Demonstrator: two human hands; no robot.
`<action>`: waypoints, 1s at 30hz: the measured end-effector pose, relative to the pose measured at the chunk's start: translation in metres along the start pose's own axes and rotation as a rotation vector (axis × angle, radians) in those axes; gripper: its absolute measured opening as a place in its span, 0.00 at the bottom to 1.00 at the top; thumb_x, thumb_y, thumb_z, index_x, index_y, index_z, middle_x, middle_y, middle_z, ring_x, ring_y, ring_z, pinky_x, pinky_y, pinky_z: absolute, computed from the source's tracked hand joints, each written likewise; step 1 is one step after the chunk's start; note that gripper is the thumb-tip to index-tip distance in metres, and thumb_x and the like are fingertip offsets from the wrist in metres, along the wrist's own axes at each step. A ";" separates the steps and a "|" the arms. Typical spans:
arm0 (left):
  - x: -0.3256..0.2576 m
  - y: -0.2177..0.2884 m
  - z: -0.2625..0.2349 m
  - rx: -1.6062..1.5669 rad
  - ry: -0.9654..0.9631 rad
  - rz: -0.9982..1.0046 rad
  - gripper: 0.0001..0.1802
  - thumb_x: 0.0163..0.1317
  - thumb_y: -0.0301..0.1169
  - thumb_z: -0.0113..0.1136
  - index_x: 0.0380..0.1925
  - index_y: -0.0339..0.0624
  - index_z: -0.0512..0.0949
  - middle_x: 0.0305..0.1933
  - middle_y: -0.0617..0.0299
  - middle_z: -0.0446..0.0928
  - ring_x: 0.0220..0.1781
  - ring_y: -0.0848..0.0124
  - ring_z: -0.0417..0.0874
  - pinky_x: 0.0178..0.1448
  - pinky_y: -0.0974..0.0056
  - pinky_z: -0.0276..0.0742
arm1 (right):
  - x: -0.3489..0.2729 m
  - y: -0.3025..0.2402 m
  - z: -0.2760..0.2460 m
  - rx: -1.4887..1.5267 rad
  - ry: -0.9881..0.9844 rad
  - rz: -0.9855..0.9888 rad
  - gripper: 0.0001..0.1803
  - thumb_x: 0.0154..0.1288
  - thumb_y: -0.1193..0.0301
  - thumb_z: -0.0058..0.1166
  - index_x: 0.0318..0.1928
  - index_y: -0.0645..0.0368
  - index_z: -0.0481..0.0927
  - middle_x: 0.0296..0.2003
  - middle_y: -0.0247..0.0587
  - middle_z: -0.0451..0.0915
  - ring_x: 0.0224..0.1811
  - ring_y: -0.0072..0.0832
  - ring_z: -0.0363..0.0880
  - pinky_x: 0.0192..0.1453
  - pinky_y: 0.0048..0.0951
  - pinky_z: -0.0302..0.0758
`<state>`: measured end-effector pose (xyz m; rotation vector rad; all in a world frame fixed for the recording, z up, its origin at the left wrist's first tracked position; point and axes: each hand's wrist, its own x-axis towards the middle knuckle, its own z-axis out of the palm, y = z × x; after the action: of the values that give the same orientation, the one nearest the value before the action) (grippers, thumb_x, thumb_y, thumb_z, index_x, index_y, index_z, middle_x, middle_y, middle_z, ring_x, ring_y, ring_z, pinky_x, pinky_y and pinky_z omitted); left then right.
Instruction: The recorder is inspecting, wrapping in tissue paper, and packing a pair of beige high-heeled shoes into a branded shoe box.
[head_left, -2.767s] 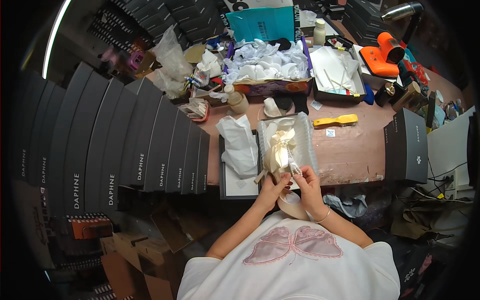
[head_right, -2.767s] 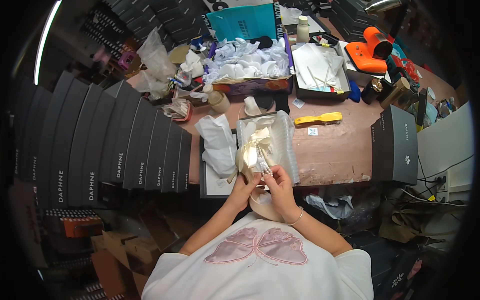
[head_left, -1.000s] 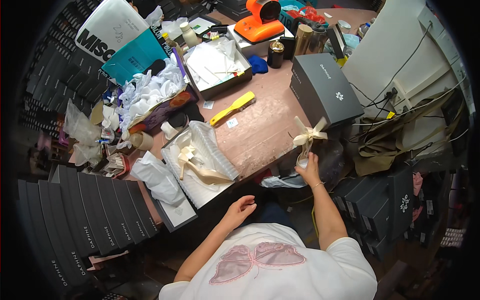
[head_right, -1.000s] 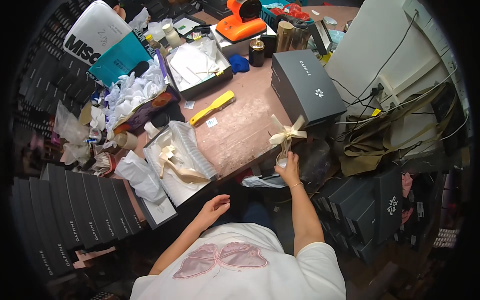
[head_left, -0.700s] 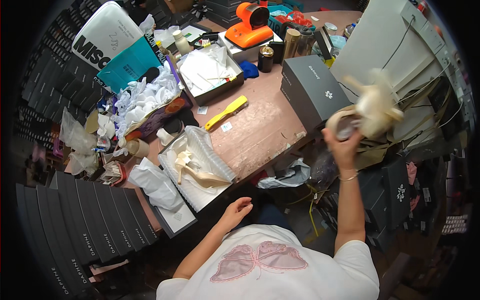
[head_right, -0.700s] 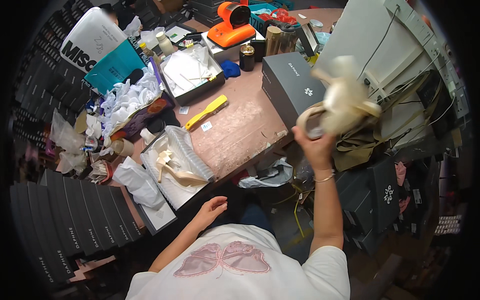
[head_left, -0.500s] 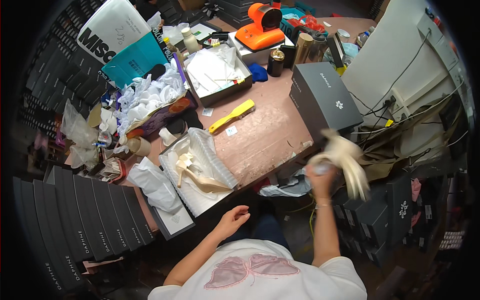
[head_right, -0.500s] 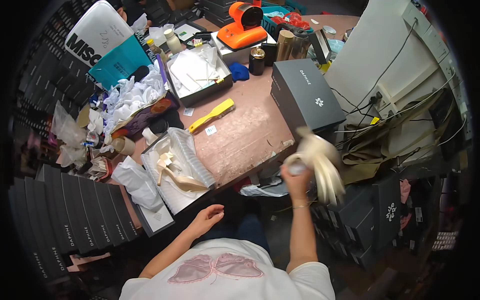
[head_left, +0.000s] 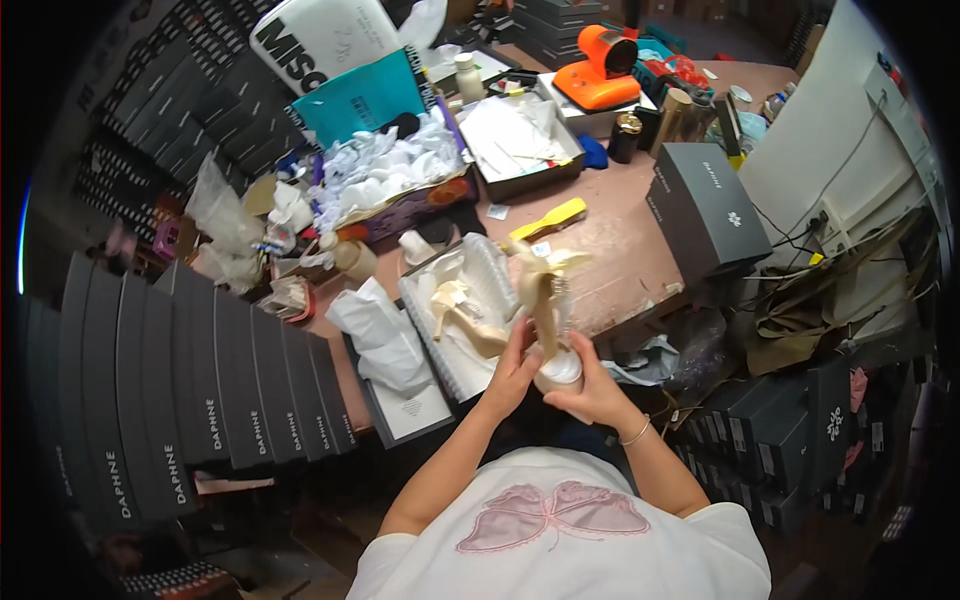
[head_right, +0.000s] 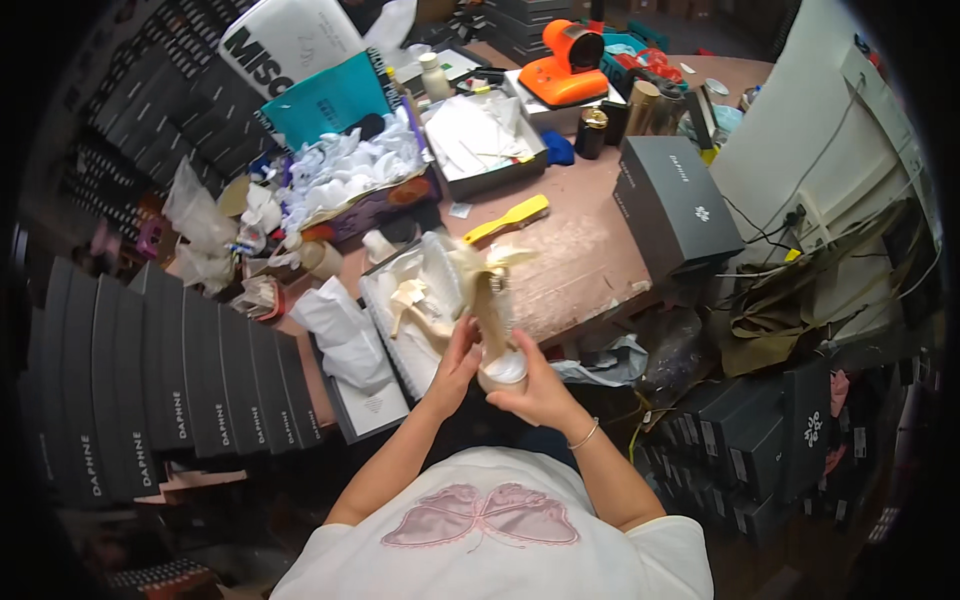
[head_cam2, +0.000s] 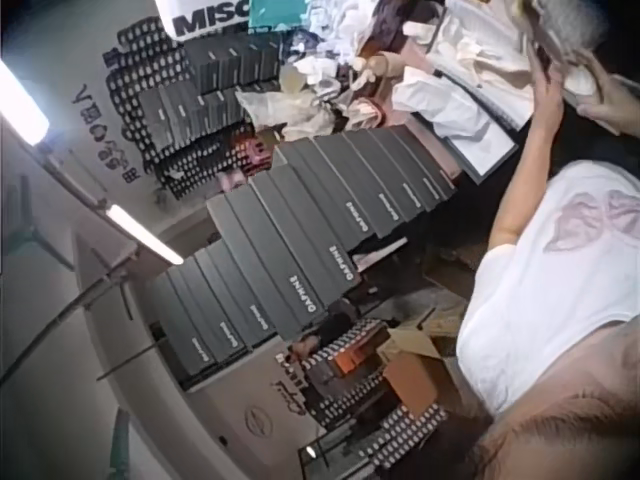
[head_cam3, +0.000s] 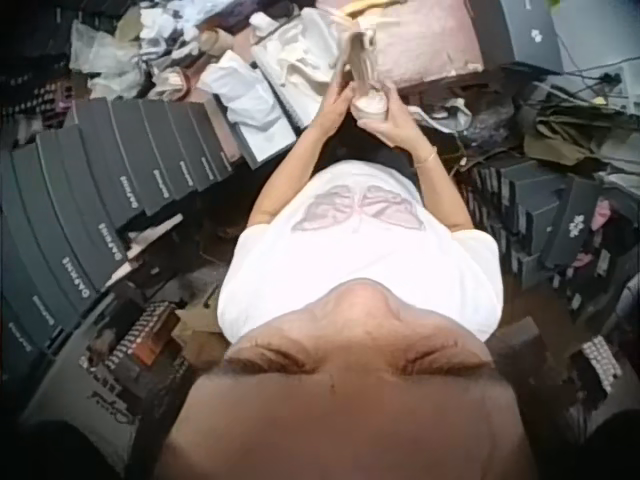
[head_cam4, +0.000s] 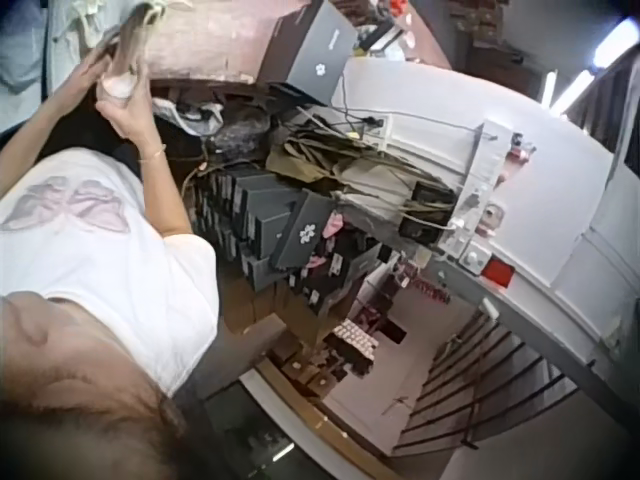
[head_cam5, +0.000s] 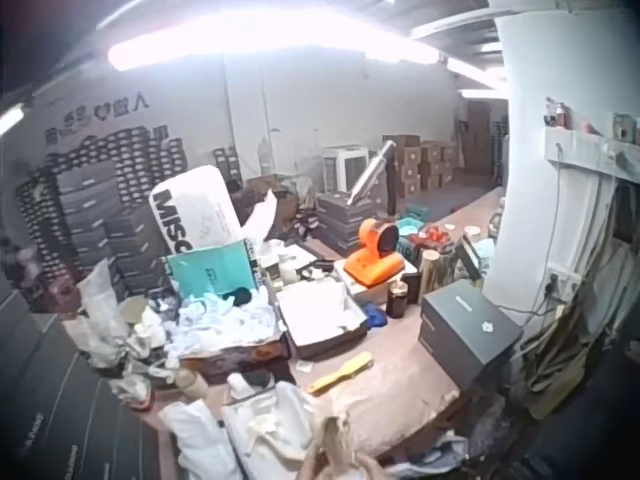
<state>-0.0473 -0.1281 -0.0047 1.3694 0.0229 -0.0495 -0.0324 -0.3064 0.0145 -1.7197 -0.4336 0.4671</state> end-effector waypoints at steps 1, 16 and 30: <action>0.002 -0.007 -0.010 -0.211 0.039 -0.037 0.30 0.72 0.45 0.44 0.68 0.41 0.55 0.65 0.54 0.65 0.66 0.65 0.68 0.66 0.60 0.65 | 0.001 -0.010 0.018 -0.050 -0.098 -0.074 0.57 0.47 0.64 0.71 0.71 0.62 0.47 0.65 0.62 0.59 0.68 0.44 0.60 0.69 0.37 0.59; -0.005 0.015 -0.085 -0.827 -0.057 -0.309 0.44 0.65 0.66 0.30 0.61 0.37 0.63 0.56 0.44 0.72 0.55 0.54 0.78 0.56 0.50 0.78 | 0.080 -0.057 -0.041 -0.283 -0.069 -0.246 0.25 0.59 0.81 0.56 0.58 0.61 0.71 0.49 0.47 0.76 0.45 0.31 0.79 0.42 0.26 0.79; 0.013 0.009 -0.064 -0.386 -0.282 -0.733 0.30 0.74 0.47 0.32 0.59 0.34 0.68 0.51 0.54 0.77 0.50 0.65 0.80 0.55 0.63 0.77 | 0.164 -0.050 -0.031 -1.133 -0.956 -0.871 0.35 0.48 0.61 0.63 0.59 0.51 0.69 0.43 0.38 0.76 0.52 0.35 0.74 0.71 0.50 0.55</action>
<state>-0.0331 -0.0636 -0.0093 0.8988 0.2835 -0.8111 0.1216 -0.2364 0.0569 -1.9565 -2.3678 0.3660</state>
